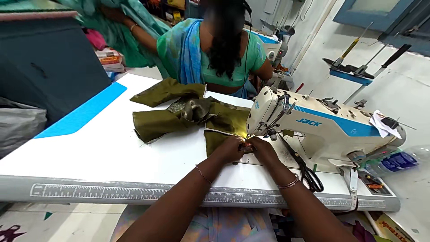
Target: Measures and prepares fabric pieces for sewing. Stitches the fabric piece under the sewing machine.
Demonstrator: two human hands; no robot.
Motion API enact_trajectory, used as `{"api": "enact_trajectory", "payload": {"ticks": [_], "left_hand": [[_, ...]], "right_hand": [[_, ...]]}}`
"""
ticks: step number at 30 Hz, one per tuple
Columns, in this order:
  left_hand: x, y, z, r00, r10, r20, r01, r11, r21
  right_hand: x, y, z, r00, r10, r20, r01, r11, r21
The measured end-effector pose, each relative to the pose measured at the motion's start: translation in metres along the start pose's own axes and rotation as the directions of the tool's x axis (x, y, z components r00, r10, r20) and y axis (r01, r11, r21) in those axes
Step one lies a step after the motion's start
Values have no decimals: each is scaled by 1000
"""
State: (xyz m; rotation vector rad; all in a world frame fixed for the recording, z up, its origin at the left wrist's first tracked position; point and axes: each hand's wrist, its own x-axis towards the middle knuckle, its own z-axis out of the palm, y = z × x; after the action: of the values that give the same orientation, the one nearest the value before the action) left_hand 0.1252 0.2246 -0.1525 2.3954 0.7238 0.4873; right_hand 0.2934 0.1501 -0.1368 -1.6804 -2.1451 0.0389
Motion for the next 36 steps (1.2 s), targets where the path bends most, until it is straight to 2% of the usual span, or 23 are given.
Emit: {"api": "enact_trajectory", "payload": {"ticks": [3, 5, 7, 10, 13, 15, 18, 20, 22, 24, 28, 29, 33, 36], "left_hand": [[1, -4, 2, 1000, 27, -16, -27, 1000, -8], [2, -8, 5, 997, 66, -42, -66, 998, -13], [2, -6, 4, 998, 55, -33, -55, 998, -8], [0, 2, 0, 1000, 18, -6, -18, 1000, 22], [-2, 2, 0, 1000, 27, -15, -26, 1000, 15], [-1, -2, 2, 998, 49, -33, -50, 999, -7], [0, -5, 3, 998, 56, -31, -57, 998, -24], [0, -1, 2, 999, 37, -22, -38, 999, -21], [0, -1, 2, 998, 46, -32, -47, 999, -10], [-1, -3, 4, 997, 64, -43, -64, 998, -2], [-1, -1, 3, 999, 38, -36, -38, 999, -6], [-1, -1, 3, 999, 34, -36, -34, 999, -5], [1, -3, 3, 998, 57, -28, -57, 998, 15], [0, -4, 3, 998, 55, -25, -55, 998, 16]], "right_hand": [[-8, -1, 13, 992, -19, -126, 13, 999, -50], [-11, 0, 12, 994, -14, -111, 9, 999, -42], [-6, 3, 3, 1000, -10, -1, 10, 1000, -18], [14, 1, -17, 960, 1, 278, 3, 1000, -16], [23, -3, -28, 914, 21, 406, -32, 999, 21], [16, -4, -32, 931, 44, 363, -63, 997, 39], [1, -5, -24, 985, 109, 134, -112, 994, 15], [-5, -5, -8, 990, 139, -8, -139, 990, -20], [-7, -5, 6, 988, 134, -78, -139, 989, -56], [-8, -1, 8, 993, 104, -47, -106, 994, -37], [1, -1, -19, 972, 26, 232, -19, 999, -32], [3, -3, -23, 967, 35, 251, -23, 999, -50], [0, -11, -5, 999, 42, 8, -42, 996, -75], [-4, -10, 6, 998, 51, -21, -53, 996, -72]]}}
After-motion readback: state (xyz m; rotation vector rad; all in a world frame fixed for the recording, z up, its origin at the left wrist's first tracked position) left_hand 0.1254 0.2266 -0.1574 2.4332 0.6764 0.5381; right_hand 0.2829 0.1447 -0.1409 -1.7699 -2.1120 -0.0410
